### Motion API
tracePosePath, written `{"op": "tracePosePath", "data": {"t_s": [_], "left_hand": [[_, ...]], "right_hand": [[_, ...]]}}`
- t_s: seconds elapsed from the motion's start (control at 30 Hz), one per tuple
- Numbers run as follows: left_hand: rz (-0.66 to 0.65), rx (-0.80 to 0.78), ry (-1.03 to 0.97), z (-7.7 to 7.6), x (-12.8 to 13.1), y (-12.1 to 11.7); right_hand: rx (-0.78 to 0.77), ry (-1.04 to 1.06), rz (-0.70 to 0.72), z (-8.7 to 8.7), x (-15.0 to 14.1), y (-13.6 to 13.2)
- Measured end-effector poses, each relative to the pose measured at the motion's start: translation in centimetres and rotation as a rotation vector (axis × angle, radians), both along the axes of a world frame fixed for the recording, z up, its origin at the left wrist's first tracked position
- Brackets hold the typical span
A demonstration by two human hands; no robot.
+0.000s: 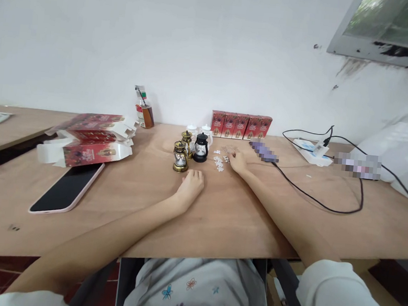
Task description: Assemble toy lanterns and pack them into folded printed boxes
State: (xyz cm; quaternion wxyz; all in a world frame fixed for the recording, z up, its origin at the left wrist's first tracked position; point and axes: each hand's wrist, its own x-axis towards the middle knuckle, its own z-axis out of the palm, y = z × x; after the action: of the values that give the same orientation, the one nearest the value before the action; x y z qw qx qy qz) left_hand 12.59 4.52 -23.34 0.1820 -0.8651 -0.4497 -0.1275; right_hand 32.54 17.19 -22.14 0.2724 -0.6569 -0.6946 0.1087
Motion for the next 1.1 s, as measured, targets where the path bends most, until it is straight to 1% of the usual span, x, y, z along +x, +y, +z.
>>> {"op": "tracePosePath", "data": {"t_s": [0.13, 0.4, 0.63, 0.93, 1.1], "left_hand": [[0.093, 0.008, 0.111, 0.7, 0.1, 0.0], [0.151, -0.014, 0.234, 2.0, 0.4, -0.6], [0.163, -0.042, 0.274, 2.4, 0.4, -0.7], [0.176, -0.073, 0.288, 2.7, 0.5, -0.8], [0.176, -0.083, 0.284, 2.8, 0.6, -0.8]], "right_hand": [[0.07, 0.008, 0.062, -0.4, 0.0, 0.4], [0.19, -0.01, 0.129, -1.6, 0.2, 1.0], [0.258, -0.073, 0.186, -2.2, 0.5, 1.4], [0.318, -0.117, 0.334, -2.6, 0.5, 1.6], [0.317, -0.134, 0.403, -2.7, 0.5, 1.6]]}}
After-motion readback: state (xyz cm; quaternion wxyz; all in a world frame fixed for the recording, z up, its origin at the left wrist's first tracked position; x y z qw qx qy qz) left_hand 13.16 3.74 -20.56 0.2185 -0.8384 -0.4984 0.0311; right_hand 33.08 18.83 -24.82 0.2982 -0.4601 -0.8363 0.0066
